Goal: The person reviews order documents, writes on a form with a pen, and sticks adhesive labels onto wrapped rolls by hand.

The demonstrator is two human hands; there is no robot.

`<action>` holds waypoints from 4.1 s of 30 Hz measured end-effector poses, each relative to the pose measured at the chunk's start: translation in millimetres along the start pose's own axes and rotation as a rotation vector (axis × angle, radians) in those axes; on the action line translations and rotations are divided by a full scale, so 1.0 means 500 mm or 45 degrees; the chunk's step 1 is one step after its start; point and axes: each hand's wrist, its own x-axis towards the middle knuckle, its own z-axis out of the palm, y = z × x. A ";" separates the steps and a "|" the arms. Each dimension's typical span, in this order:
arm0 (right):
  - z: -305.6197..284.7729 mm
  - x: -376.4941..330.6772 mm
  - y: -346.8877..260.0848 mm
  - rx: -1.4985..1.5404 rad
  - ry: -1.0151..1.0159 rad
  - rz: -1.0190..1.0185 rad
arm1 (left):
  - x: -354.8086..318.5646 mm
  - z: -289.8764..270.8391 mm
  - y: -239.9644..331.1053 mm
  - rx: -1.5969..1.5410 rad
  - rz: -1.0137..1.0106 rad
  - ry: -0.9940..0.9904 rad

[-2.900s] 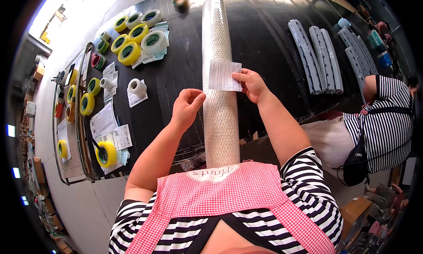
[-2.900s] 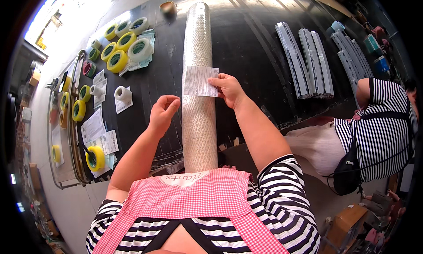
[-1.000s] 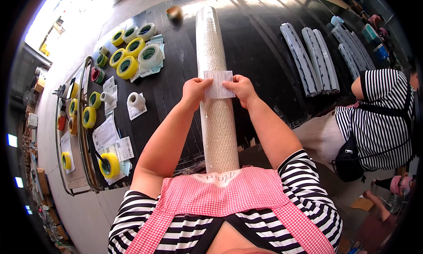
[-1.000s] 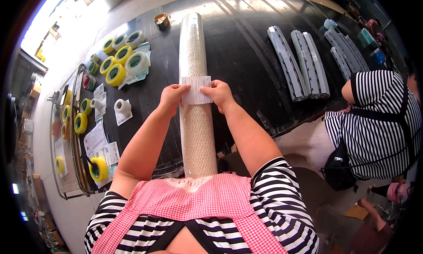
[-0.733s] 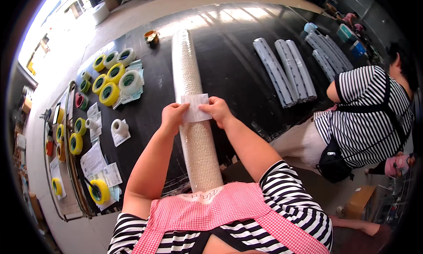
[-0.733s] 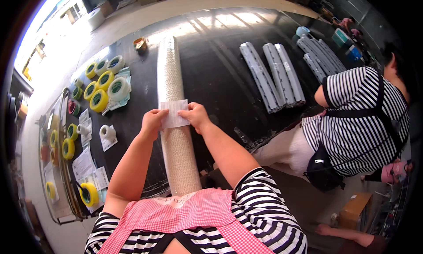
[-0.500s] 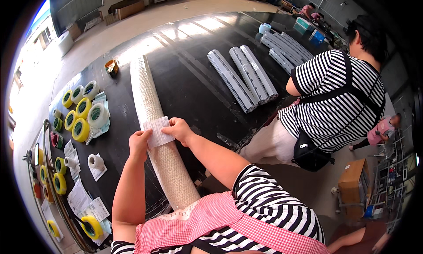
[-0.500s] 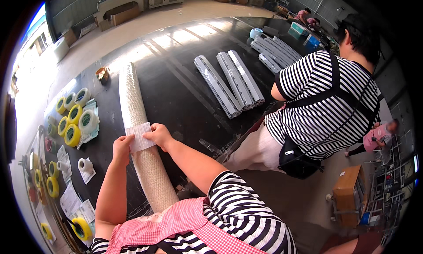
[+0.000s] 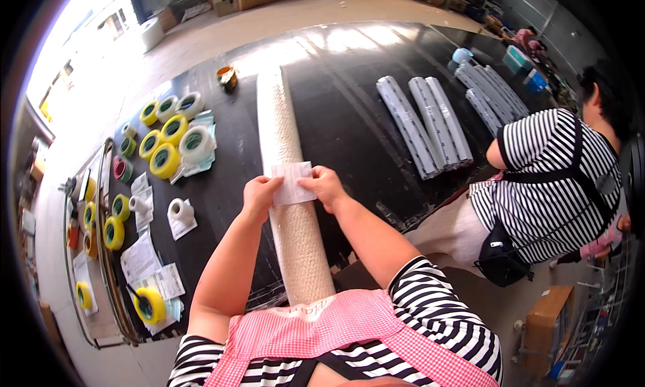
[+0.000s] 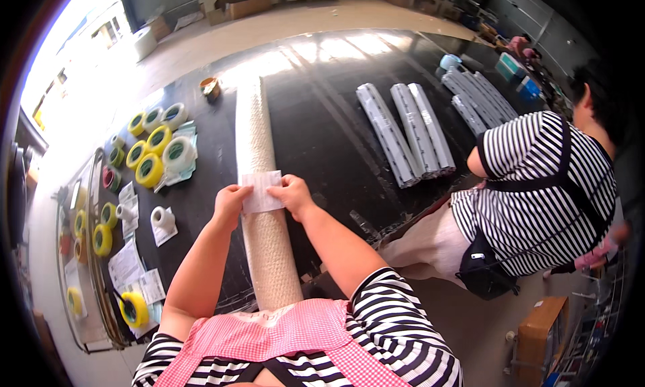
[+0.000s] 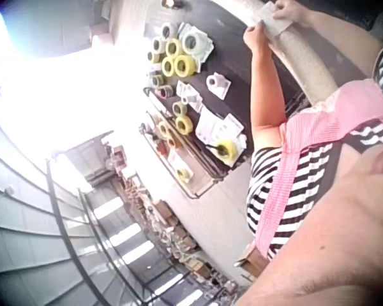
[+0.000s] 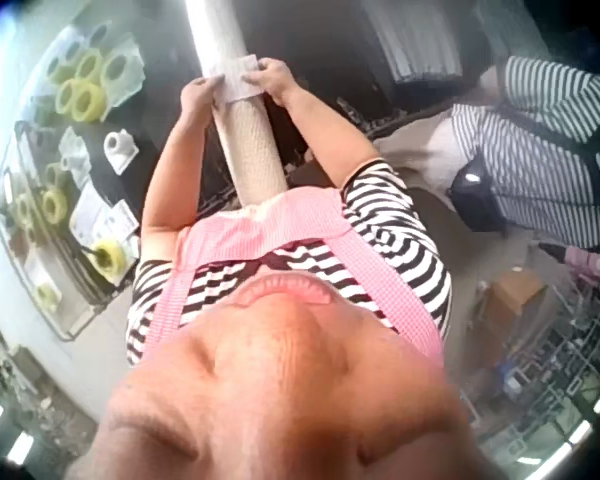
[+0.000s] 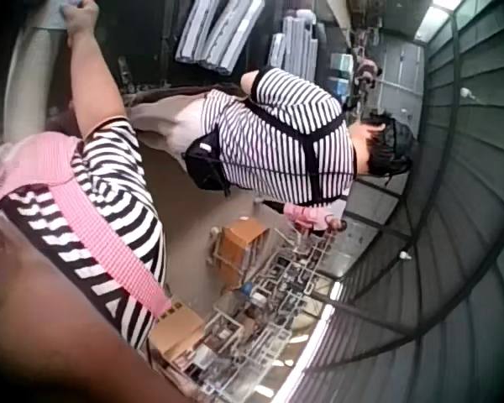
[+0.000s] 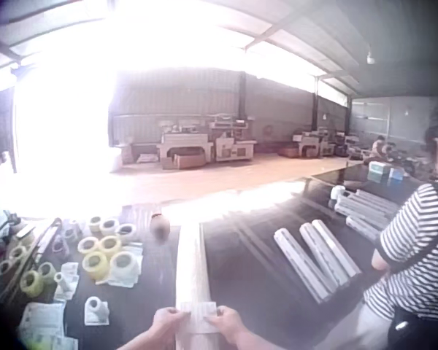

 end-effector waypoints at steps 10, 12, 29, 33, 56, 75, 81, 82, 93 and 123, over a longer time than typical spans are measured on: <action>0.004 -0.002 -0.008 0.012 0.016 0.014 | -0.014 -0.004 0.019 0.038 -0.049 -0.021; 0.004 -0.002 -0.010 -0.013 0.006 0.012 | -0.015 -0.004 0.022 0.055 -0.055 -0.005; 0.001 -0.007 -0.010 -0.030 0.022 0.012 | -0.002 0.001 0.011 -0.081 -0.057 0.029; 0.001 -0.007 -0.009 -0.020 0.016 0.014 | 0.002 0.001 0.007 -0.202 -0.086 0.038; -0.001 -0.009 -0.010 -0.027 0.000 0.013 | -0.010 0.004 0.022 -0.196 -0.116 0.035; -0.002 -0.002 0.001 -0.066 0.041 -0.035 | 0.001 -0.001 0.005 -0.123 -0.105 0.017; -0.007 -0.006 -0.006 -0.170 0.070 -0.079 | -0.005 0.006 0.019 -0.103 -0.126 0.024; -0.009 -0.002 -0.008 -0.230 0.050 -0.087 | 0.000 0.013 0.017 -0.118 -0.078 -0.025; -0.036 -0.050 0.014 -1.074 0.465 -0.771 | -0.055 -0.034 0.036 1.118 0.562 0.258; -0.124 -0.094 -0.030 -0.536 -0.095 -0.032 | -0.319 -0.052 -0.161 0.357 0.146 -0.473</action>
